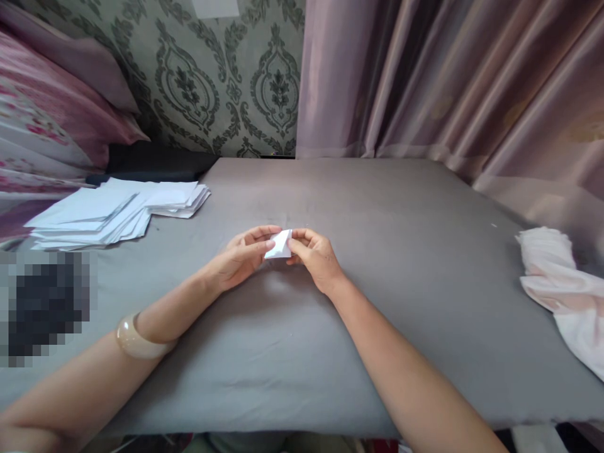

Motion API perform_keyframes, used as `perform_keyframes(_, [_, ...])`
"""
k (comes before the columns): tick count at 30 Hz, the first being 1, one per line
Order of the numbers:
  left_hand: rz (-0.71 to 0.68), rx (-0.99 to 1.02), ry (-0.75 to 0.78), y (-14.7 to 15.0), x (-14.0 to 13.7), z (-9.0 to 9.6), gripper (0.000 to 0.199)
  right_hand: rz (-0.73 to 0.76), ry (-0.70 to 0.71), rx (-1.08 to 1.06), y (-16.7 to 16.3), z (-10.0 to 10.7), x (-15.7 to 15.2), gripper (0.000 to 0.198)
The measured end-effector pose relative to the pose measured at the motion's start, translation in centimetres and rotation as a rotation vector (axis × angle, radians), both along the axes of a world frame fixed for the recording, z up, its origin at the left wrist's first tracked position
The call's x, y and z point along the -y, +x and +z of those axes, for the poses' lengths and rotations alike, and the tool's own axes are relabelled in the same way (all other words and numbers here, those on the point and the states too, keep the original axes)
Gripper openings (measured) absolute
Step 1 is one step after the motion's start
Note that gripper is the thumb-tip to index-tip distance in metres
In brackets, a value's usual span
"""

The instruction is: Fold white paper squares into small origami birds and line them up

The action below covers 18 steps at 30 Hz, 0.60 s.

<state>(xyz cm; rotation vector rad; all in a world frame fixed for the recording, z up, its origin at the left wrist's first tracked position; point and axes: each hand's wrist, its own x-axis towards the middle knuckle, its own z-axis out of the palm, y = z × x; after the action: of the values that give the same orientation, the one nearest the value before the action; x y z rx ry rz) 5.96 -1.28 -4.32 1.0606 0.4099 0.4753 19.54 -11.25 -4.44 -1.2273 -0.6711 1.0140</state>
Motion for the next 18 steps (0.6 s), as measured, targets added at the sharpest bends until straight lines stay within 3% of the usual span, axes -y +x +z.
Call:
perform_keyframes(6, [-0.005,-0.097,0.394,0.0,0.9,-0.7,0.067,-0.102,-0.029,0.2,-0.4,-0.3,-0.2,0.035])
perform_keyframes(8, [0.036,-0.116,0.489,0.1,1.2,-0.6,0.06,-0.114,-0.016,0.278,-0.3,-0.8,-0.3,0.039])
perform_keyframes(12, [0.089,-0.11,0.536,0.1,1.3,-0.3,0.036,-0.144,0.017,0.429,-0.2,-1.6,-0.4,0.041])
perform_keyframes(18, [0.199,-0.159,0.678,0.0,1.1,-0.5,0.03,-0.196,0.008,0.641,-0.2,-1.8,-0.3,0.02])
